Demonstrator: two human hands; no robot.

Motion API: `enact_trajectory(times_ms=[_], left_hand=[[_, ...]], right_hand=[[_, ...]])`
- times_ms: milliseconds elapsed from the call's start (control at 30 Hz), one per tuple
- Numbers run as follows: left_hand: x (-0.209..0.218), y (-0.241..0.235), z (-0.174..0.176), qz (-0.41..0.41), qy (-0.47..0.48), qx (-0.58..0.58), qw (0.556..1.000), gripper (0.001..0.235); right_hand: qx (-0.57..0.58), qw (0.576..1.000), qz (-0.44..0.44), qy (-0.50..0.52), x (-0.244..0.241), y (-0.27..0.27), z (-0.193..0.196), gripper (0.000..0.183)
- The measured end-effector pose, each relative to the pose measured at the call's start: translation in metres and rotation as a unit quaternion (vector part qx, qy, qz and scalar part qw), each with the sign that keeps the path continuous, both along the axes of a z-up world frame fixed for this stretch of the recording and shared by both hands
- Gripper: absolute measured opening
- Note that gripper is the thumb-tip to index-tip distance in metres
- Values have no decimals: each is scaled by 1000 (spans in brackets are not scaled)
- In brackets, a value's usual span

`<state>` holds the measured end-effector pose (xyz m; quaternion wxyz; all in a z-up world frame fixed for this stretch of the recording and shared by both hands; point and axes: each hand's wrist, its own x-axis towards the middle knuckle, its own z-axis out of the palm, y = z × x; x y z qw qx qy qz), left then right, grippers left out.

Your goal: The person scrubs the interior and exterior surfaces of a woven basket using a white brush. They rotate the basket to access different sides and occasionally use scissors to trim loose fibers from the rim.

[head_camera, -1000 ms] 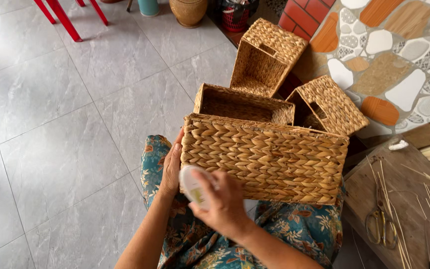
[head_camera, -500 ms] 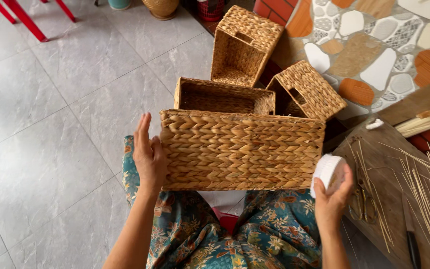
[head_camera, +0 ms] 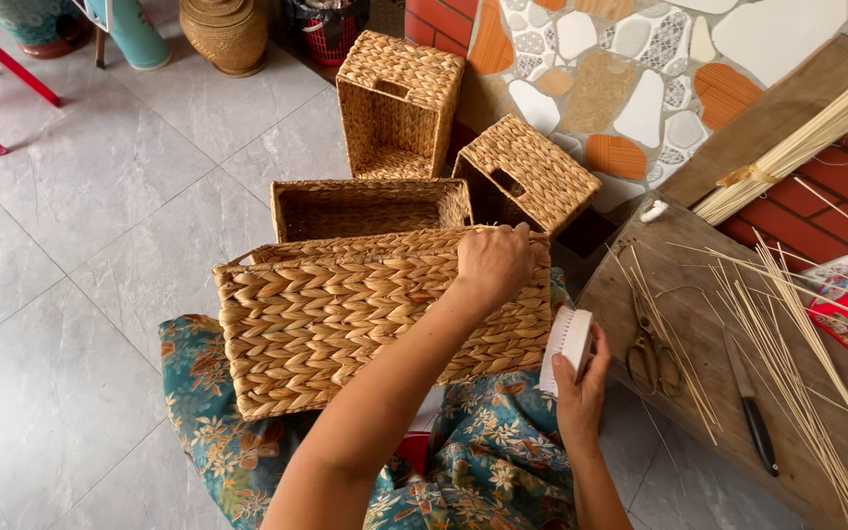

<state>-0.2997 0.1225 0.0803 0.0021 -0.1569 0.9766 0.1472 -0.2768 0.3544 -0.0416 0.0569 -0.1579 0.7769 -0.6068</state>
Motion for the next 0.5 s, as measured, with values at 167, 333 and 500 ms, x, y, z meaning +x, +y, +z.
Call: enact_trajectory(times_ms=[167,333,500], left_hand=[[14,2,22,42,22,38,998,50],[56,-34,73,67,231,29,970,50],[121,-95,127,54,423,409,806,28]], right_hand=[[-62,996,8,-57,0,9,1,78],[-161,984,30,-66,-4,16,8,75],[-261,951,46,-159,-20,9,25,72]])
